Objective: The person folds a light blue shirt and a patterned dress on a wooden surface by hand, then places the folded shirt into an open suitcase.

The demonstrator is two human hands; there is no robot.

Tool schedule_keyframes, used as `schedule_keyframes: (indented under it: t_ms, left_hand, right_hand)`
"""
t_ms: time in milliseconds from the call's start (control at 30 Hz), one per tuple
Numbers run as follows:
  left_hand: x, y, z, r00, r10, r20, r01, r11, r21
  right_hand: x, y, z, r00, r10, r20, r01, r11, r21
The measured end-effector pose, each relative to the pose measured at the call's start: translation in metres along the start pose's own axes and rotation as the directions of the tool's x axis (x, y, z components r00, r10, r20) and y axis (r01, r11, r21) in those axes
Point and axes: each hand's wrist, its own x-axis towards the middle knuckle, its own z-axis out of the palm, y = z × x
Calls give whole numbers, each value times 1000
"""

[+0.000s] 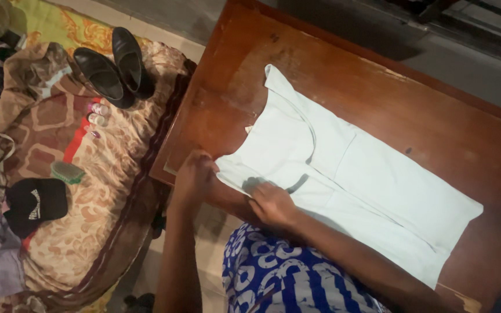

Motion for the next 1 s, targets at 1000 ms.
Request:
schedule_keyframes:
  t_ms: [1000]
  left_hand:
    - [-7, 9, 74, 718, -642, -269, 441, 719, -538]
  right_hand:
    - [45, 35, 25, 922, 339, 186, -382, 874, 299]
